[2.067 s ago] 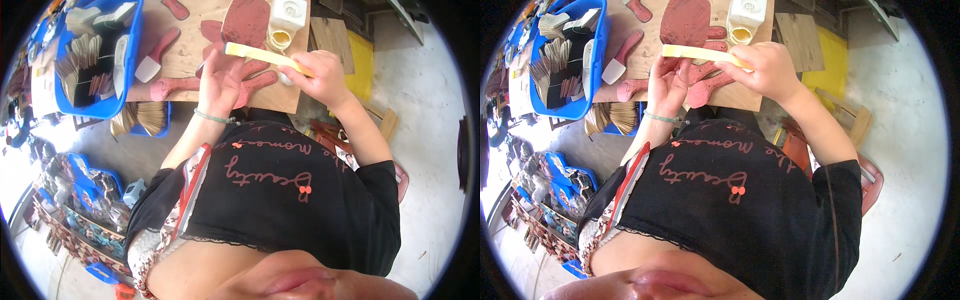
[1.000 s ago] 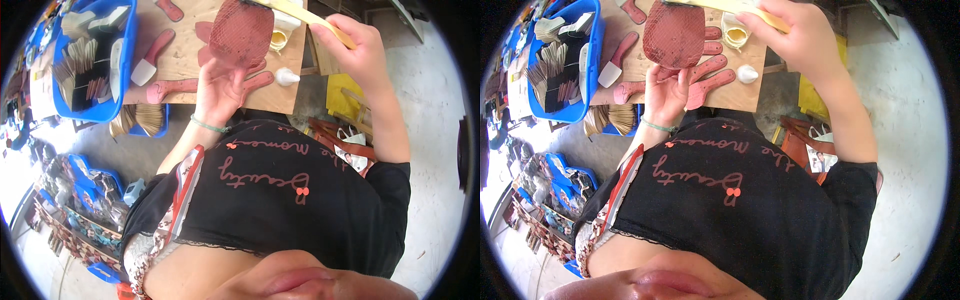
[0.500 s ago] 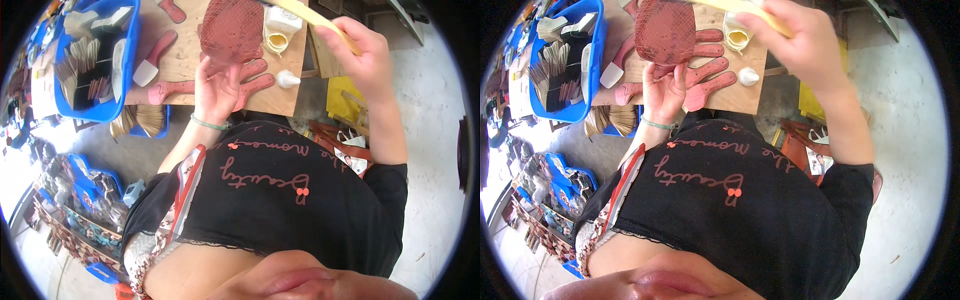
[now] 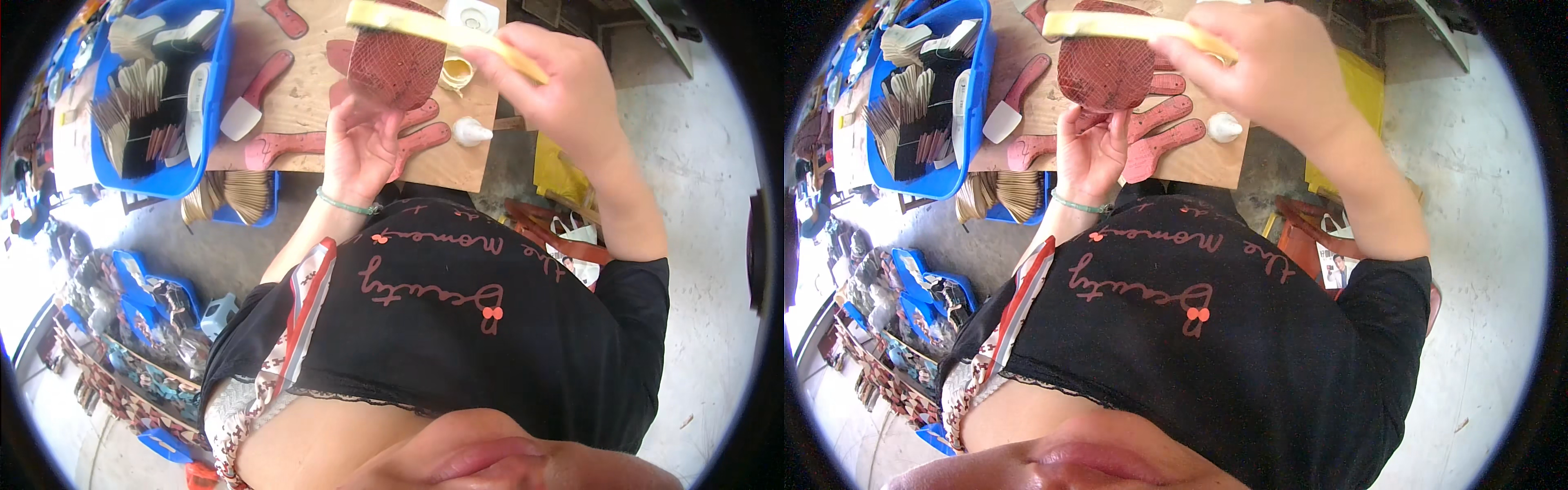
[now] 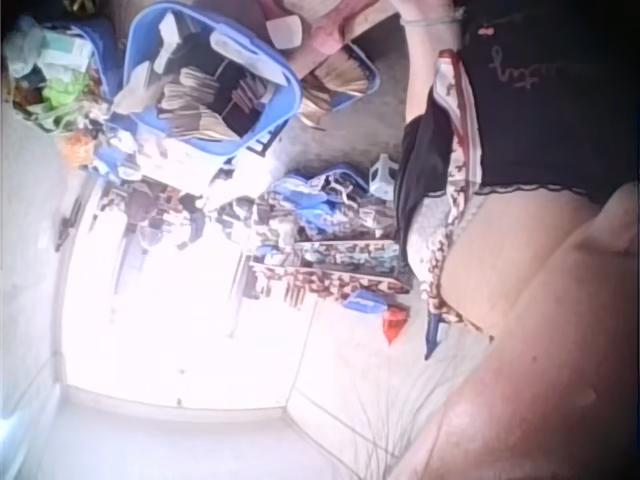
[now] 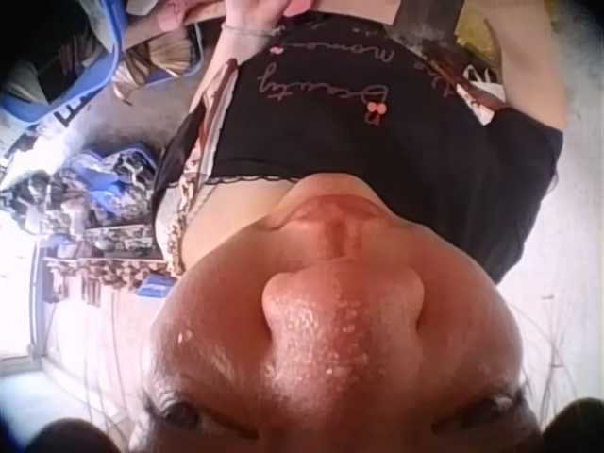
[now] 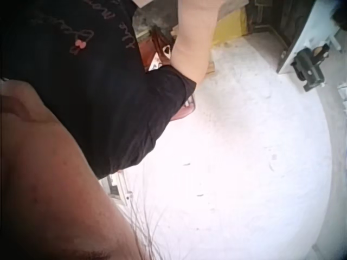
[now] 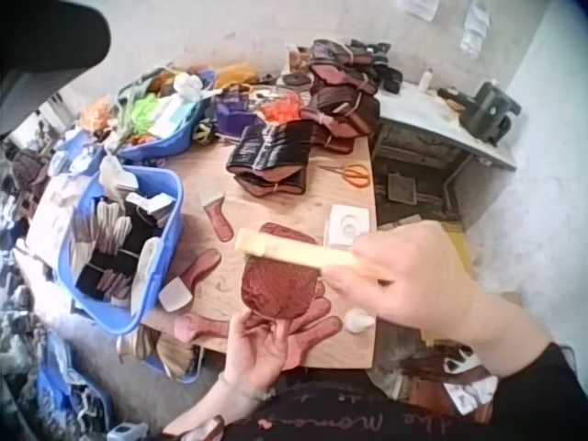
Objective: The person applies glue to shoe sole components using a brush and presses padding pieces onto them.
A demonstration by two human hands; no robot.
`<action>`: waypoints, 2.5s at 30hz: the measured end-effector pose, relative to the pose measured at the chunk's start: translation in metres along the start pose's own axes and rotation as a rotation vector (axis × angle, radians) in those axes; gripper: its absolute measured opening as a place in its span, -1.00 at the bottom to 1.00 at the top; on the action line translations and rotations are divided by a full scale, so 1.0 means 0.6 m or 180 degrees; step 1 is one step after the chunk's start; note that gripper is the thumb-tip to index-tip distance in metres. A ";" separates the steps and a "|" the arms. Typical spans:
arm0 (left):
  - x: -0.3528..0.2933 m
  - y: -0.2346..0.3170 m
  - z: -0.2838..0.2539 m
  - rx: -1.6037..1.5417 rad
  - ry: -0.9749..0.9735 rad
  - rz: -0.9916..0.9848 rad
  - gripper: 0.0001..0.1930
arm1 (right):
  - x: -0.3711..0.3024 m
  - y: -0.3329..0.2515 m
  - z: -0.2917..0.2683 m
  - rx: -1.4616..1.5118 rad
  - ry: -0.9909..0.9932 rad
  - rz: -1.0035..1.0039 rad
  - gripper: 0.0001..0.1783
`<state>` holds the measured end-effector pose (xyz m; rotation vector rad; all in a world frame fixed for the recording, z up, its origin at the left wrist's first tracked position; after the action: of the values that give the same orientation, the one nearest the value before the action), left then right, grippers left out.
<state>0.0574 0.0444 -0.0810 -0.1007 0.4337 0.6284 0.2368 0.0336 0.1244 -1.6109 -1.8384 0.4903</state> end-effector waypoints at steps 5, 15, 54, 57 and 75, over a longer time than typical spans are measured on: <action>0.003 -0.001 -0.009 -0.0031 -0.0026 0.0050 -0.68 | 0.005 0.000 -0.011 0.0122 0.0126 -0.0081 -0.75; -0.003 0.006 0.020 0.0738 0.0633 0.0338 -0.69 | -0.016 0.020 -0.031 0.0399 0.0640 0.0199 -0.76; -0.013 0.018 0.030 -0.0140 0.0046 0.0362 -0.57 | -0.072 0.105 -0.037 0.0090 0.0442 0.0633 -0.68; -0.008 0.027 0.025 -0.0117 0.0174 0.0464 -0.54 | -0.079 0.088 -0.048 0.0550 0.0879 0.0661 -0.70; -0.015 0.008 0.066 -0.0192 -0.0410 0.0011 -0.44 | -0.052 0.038 -0.021 -0.0159 -0.0133 -0.1175 -0.71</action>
<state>0.0625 0.0524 -0.0411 -0.1161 0.2907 0.6476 0.2636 0.0060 0.1116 -1.2566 -2.1325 0.3159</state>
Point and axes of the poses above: each hand's wrist, its own x-axis towards the middle knuckle, its own z-axis out of the palm, y = z × x, the point moved 6 cm from there along x, towards the middle knuckle, and after that the axes turned 15 degrees about x, right-handed, at the moved point
